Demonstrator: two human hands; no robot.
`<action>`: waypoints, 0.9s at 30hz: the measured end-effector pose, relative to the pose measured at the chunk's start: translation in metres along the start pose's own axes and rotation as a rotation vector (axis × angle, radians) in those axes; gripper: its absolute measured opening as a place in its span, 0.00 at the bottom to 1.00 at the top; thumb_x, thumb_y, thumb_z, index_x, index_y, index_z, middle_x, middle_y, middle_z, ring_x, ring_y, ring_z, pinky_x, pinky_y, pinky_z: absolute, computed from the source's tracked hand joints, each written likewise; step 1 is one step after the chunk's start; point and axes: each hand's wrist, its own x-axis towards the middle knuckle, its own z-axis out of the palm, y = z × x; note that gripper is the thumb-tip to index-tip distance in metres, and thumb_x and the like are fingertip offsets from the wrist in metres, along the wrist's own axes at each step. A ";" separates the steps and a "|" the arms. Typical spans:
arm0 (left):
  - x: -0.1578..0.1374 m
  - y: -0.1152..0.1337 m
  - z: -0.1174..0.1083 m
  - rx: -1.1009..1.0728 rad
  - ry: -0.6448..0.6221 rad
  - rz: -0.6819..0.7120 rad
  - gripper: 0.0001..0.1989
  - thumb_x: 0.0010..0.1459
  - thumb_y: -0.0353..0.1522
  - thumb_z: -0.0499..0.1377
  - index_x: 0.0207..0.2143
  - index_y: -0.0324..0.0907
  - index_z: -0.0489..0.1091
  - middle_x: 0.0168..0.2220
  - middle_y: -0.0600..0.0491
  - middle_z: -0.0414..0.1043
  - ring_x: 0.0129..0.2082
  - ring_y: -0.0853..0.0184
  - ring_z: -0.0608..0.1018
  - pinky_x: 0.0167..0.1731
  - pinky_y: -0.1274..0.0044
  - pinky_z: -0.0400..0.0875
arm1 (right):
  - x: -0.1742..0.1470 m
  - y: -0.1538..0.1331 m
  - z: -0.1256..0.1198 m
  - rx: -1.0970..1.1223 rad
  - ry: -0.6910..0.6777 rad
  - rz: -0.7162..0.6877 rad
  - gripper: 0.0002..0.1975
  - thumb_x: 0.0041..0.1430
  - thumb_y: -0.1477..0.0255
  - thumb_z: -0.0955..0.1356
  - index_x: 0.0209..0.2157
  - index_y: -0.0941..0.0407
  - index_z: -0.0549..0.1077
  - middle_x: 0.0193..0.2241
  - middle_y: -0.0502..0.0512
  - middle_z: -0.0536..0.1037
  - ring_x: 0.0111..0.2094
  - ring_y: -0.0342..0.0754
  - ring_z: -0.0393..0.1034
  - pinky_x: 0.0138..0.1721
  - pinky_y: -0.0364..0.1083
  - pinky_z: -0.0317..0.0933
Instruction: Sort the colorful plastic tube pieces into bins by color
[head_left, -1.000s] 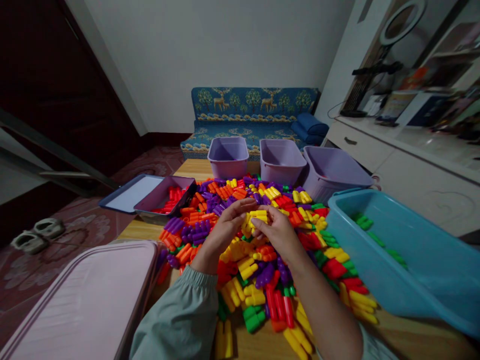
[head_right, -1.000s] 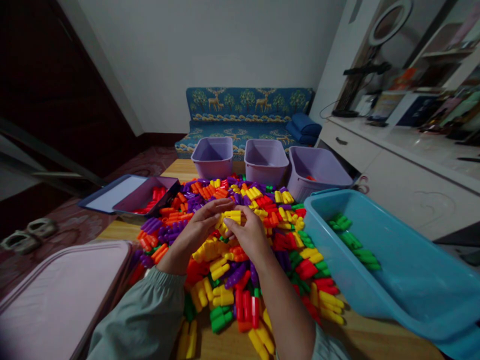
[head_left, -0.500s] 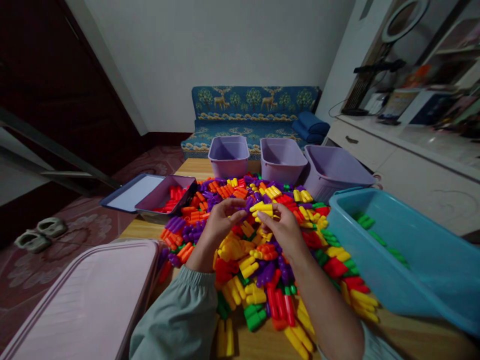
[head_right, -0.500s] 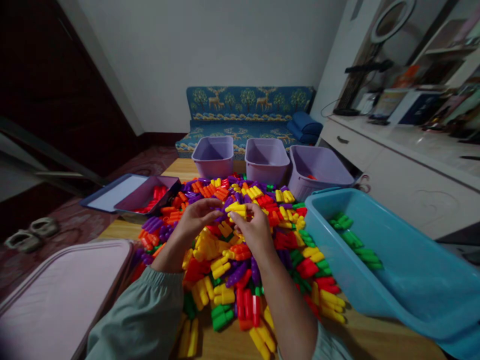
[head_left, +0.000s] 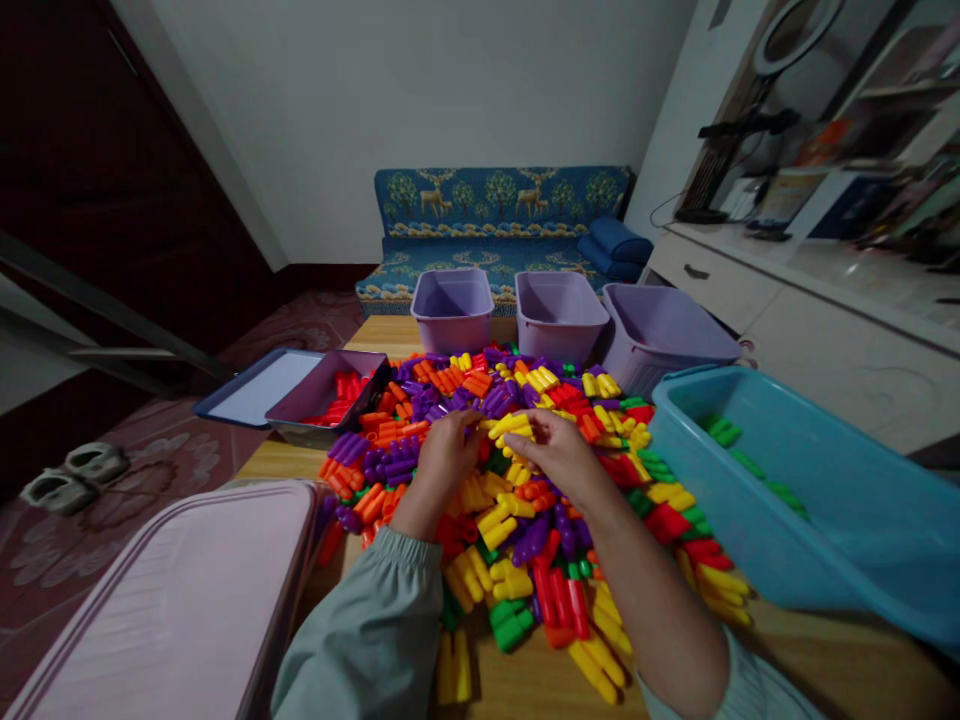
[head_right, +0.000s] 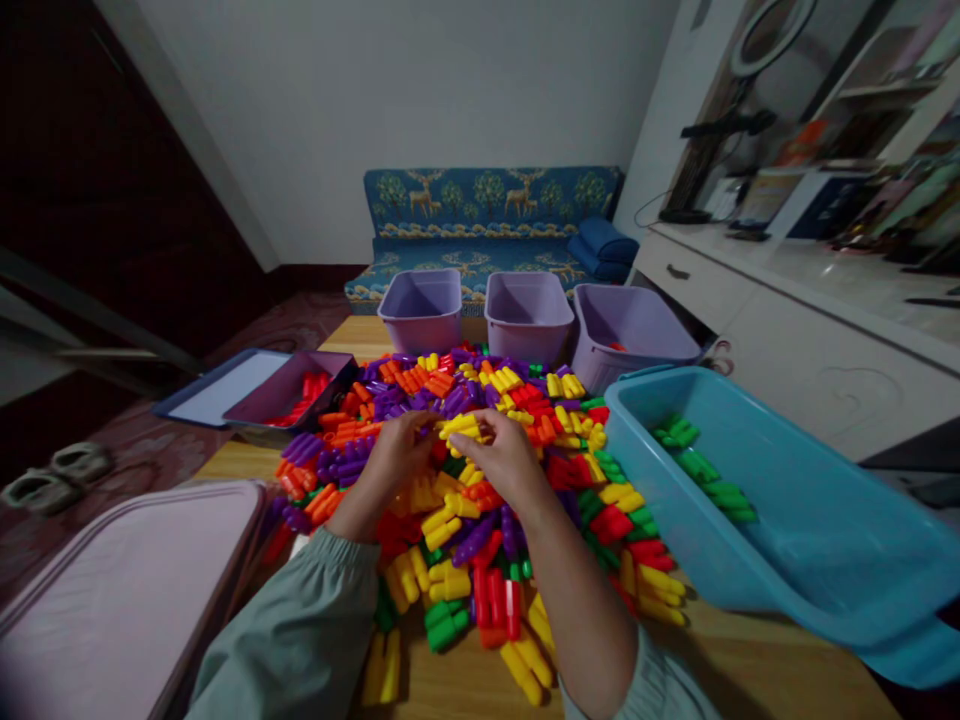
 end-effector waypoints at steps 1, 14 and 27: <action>0.001 -0.003 0.001 -0.032 0.044 -0.031 0.14 0.55 0.27 0.57 0.43 0.39 0.77 0.38 0.46 0.79 0.37 0.60 0.78 0.40 0.71 0.72 | -0.001 0.000 0.001 -0.020 -0.038 -0.002 0.21 0.45 0.60 0.75 0.38 0.58 0.75 0.29 0.51 0.78 0.24 0.43 0.68 0.21 0.39 0.60; -0.001 -0.007 0.003 -0.113 0.079 -0.120 0.14 0.54 0.29 0.60 0.44 0.39 0.76 0.39 0.46 0.79 0.37 0.60 0.79 0.38 0.72 0.72 | 0.099 -0.075 -0.035 0.421 0.380 -0.007 0.02 0.58 0.76 0.68 0.33 0.60 0.72 0.26 0.52 0.76 0.26 0.41 0.72 0.25 0.39 0.67; 0.000 -0.010 0.003 -0.099 0.065 -0.119 0.15 0.54 0.30 0.60 0.45 0.38 0.75 0.39 0.45 0.78 0.37 0.60 0.78 0.38 0.72 0.72 | 0.190 -0.078 -0.069 0.127 0.597 -0.113 0.11 0.57 0.83 0.56 0.41 0.75 0.60 0.46 0.76 0.71 0.34 0.41 0.74 0.32 0.42 0.64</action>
